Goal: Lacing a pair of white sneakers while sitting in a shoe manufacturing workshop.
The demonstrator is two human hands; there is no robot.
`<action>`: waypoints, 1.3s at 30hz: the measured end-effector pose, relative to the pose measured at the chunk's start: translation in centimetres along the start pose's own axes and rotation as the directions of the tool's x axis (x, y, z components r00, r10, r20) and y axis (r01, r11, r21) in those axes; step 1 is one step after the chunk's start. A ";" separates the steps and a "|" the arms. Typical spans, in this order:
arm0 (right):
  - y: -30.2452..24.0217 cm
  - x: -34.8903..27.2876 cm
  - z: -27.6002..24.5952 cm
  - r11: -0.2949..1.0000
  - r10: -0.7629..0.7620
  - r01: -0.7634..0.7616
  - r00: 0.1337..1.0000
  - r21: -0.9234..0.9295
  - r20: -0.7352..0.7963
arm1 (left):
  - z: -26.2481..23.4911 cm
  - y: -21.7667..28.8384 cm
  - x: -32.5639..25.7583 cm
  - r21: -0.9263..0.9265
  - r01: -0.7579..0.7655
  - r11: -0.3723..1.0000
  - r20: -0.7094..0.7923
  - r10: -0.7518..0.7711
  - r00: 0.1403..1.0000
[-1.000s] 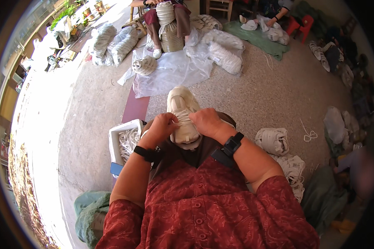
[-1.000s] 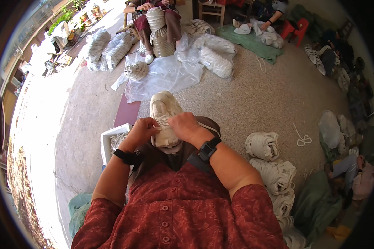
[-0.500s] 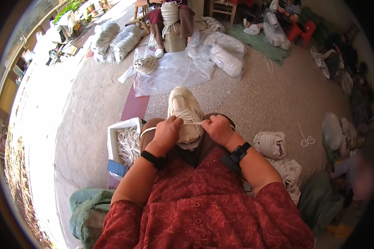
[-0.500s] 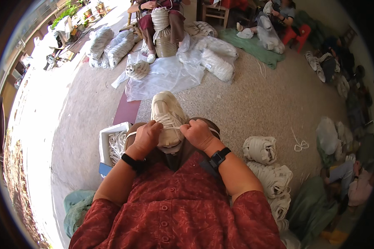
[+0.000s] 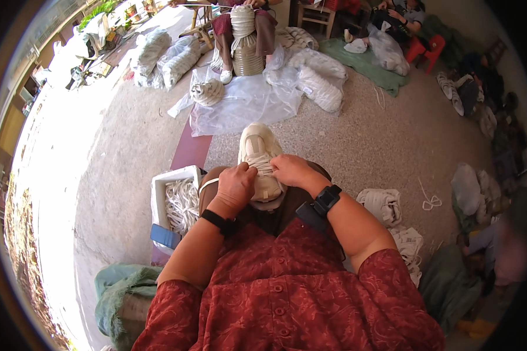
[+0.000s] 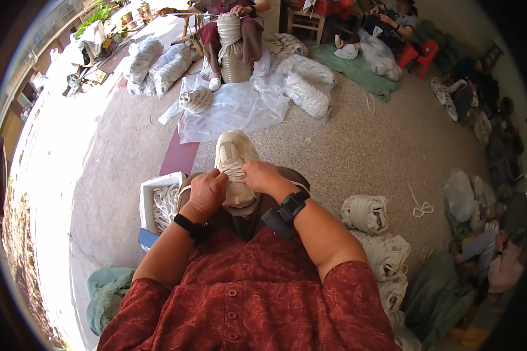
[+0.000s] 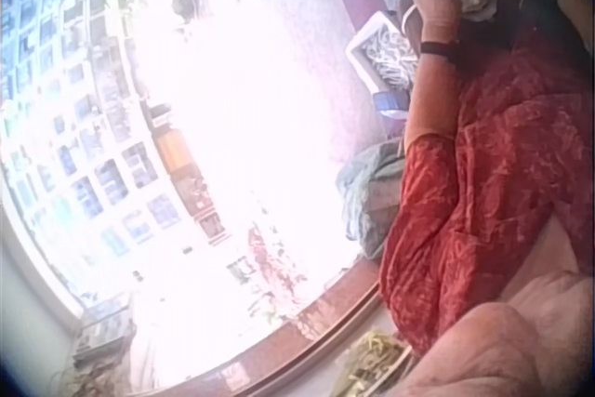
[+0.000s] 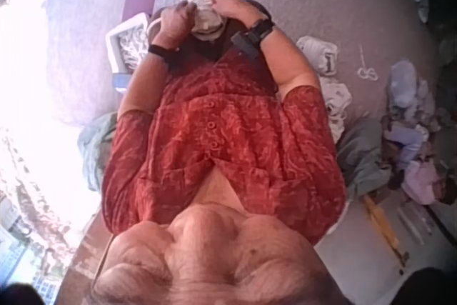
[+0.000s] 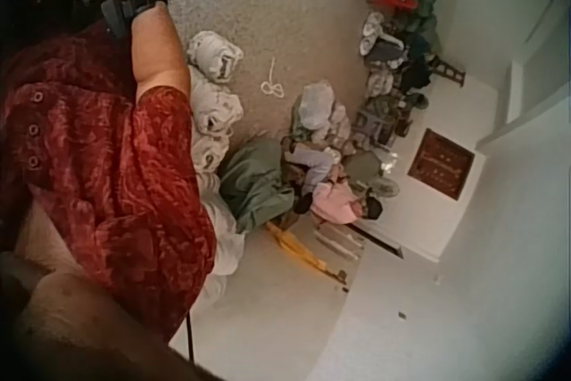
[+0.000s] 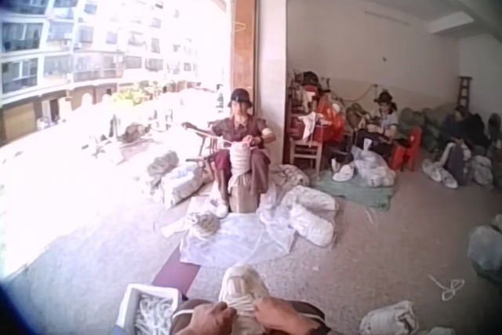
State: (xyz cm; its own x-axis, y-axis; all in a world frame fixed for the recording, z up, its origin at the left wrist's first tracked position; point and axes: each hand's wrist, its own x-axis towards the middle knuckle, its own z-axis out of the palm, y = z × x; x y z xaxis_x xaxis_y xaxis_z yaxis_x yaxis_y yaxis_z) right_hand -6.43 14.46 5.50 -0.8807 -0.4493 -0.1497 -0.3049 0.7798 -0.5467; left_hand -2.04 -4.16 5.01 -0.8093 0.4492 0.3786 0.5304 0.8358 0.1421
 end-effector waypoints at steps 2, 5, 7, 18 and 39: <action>0.1 -0.2 -0.1 0.999 -0.033 0.032 0.999 0.018 0.042 | -0.1 0.2 0.1 0.025 0.019 1.000 -0.042 -0.018 0.999; -0.6 -0.9 -0.1 0.993 -0.115 0.115 0.991 0.010 0.067 | 0.1 -0.1 -0.1 0.061 0.069 0.996 -0.045 -0.066 0.997; -2.0 -1.4 -0.1 0.898 -0.215 0.156 0.972 -0.412 -0.100 | 0.5 -0.4 -0.3 0.058 0.057 0.997 -0.047 -0.054 0.997; 3.7 -4.7 0.7 0.639 -0.629 0.403 0.765 -0.656 -0.142 | -1.5 -1.7 0.5 -0.464 0.122 0.877 0.193 -0.034 0.981; 0.9 1.0 0.2 0.982 0.025 -0.043 0.995 0.183 0.099 | -0.7 -0.6 2.1 -0.088 -0.035 0.996 0.219 0.053 0.974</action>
State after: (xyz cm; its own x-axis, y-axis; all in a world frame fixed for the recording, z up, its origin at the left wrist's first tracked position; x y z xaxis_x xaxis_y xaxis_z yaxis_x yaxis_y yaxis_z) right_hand -7.46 14.60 4.70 -0.8478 -0.4705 -0.2445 -0.1953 0.7058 -0.6810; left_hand -3.93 -3.96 6.37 -0.8154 0.5515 0.1758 0.5784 0.7887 0.2086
